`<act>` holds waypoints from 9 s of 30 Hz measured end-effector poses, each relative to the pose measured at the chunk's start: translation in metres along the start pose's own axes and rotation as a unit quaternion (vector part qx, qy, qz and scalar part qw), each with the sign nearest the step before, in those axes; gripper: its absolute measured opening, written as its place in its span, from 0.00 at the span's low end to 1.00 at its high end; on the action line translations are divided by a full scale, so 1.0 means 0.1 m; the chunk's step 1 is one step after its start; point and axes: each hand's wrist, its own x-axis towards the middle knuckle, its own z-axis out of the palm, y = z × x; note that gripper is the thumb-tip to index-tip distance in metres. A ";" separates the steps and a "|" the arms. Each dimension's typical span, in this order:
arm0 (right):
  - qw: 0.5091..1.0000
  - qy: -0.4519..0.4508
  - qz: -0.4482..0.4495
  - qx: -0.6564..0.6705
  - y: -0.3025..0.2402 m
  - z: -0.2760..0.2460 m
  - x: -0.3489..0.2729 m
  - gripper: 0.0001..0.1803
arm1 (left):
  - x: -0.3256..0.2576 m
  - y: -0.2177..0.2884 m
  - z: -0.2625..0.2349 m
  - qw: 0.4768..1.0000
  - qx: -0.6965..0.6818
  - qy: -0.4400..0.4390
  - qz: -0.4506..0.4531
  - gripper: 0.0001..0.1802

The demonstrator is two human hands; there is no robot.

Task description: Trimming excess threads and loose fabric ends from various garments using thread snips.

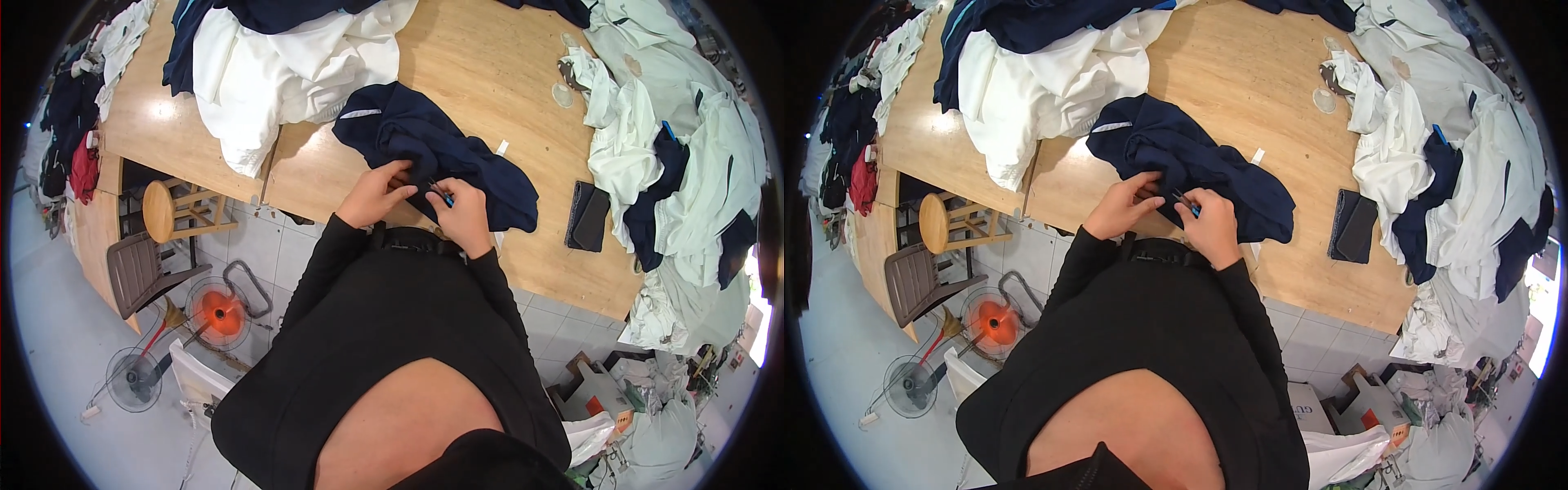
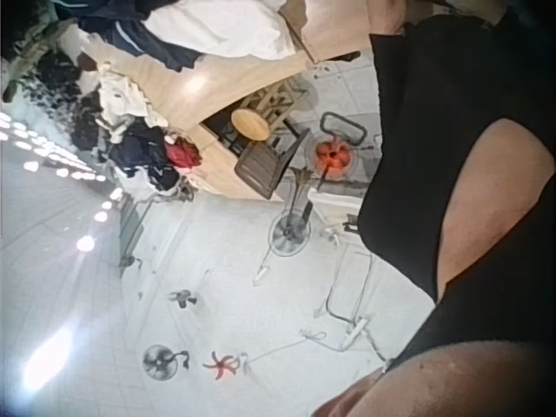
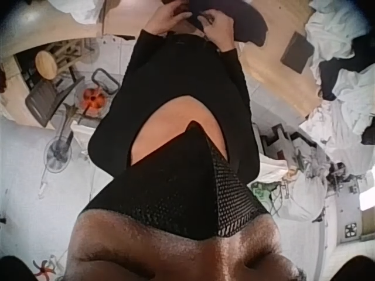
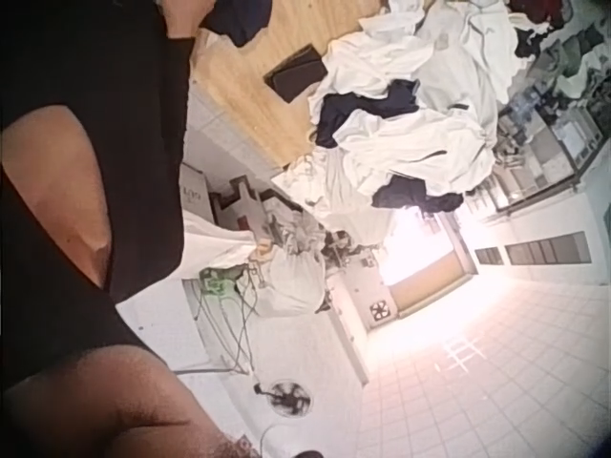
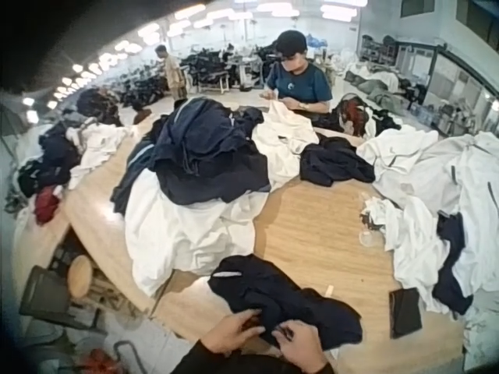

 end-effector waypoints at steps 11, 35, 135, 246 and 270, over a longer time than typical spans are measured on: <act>0.951 -0.022 0.028 0.308 -0.38 -0.37 -0.14 0.08 | 0.15 0.61 0.11 0.977 -0.205 -0.007 0.054 0.24; 0.959 0.052 0.038 0.277 -0.56 -0.65 0.06 0.09 | 0.05 0.98 -0.02 0.977 -0.087 -0.169 0.091 0.10; 0.954 -0.011 -0.003 0.298 -0.65 -0.85 0.02 0.14 | -0.11 0.89 0.03 0.830 -0.553 -0.056 0.048 0.31; 0.939 0.196 -0.284 0.009 -0.80 -0.51 0.05 0.21 | 0.01 1.03 0.14 0.961 -0.125 0.146 0.199 0.09; 0.967 0.155 -0.179 -0.093 -0.92 -0.64 -0.08 0.19 | -0.04 1.06 0.10 0.943 -0.255 0.096 0.189 0.08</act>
